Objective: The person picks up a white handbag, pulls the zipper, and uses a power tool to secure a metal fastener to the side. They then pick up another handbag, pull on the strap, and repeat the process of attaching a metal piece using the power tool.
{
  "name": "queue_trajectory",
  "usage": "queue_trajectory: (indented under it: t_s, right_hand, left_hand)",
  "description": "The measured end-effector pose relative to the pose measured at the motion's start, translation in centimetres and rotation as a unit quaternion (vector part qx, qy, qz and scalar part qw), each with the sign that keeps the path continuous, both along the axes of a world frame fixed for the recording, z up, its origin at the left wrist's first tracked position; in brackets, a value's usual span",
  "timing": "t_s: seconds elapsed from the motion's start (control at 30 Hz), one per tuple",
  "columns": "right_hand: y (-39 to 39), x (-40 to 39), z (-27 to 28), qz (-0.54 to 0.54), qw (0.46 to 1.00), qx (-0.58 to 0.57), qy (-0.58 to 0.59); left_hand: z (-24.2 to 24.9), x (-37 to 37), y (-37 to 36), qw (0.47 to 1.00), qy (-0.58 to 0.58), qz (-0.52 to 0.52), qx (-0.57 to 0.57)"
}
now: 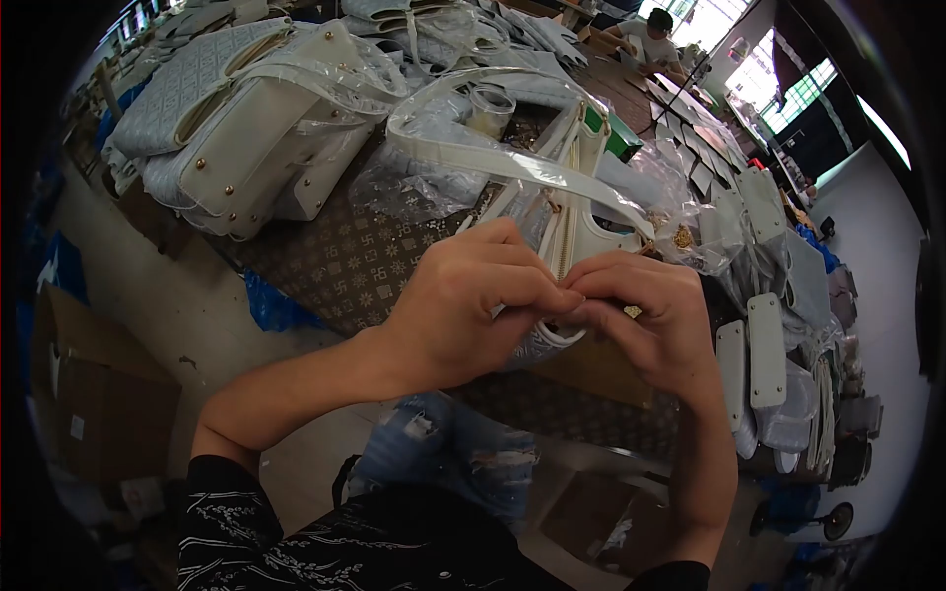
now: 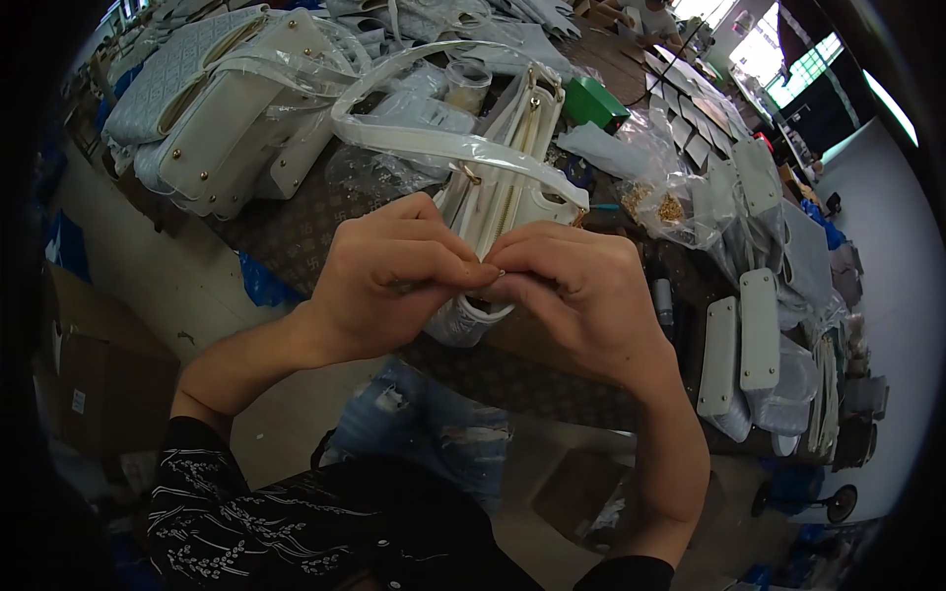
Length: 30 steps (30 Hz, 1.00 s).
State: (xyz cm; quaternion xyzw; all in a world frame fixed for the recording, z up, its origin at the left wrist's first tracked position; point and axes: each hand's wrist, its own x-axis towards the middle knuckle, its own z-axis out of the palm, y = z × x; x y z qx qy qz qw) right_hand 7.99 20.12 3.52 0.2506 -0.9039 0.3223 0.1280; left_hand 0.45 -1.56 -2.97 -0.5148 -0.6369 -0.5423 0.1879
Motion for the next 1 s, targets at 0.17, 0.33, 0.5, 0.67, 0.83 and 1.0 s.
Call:
queue_trajectory:
  t_s: [0.17, 0.33, 0.5, 0.67, 0.83, 1.0]
  right_hand:
    - [0.0, 0.4, -0.2, -0.011, 0.999, -0.038, -0.023]
    - [-0.3, 1.3, -0.6, -0.041, 0.991, -0.112, -0.059]
    - [-0.8, 1.7, -0.9, -0.063, 0.985, -0.155, -0.042]
    - [-0.8, 2.3, -0.3, -0.096, 0.98, -0.162, -0.067]
    - [-0.5, 2.2, -1.2, -0.074, 0.988, -0.136, -0.004]
    - [1.6, 2.7, -0.9, -0.044, 0.986, -0.08, 0.138]
  left_hand:
    - [1.0, 0.7, -0.5, 0.998, -0.052, -0.013, -0.034]
    - [2.9, 0.7, -0.8, 0.987, -0.122, 0.003, -0.109]
    - [4.4, 0.1, -0.4, 0.964, -0.022, 0.015, -0.263]
    - [4.3, 0.0, 0.6, 0.96, -0.108, -0.045, -0.256]
    - [3.8, 0.9, 0.5, 0.955, -0.168, -0.038, -0.242]
    - [2.3, 0.8, 0.2, 0.975, -0.149, -0.043, -0.156]
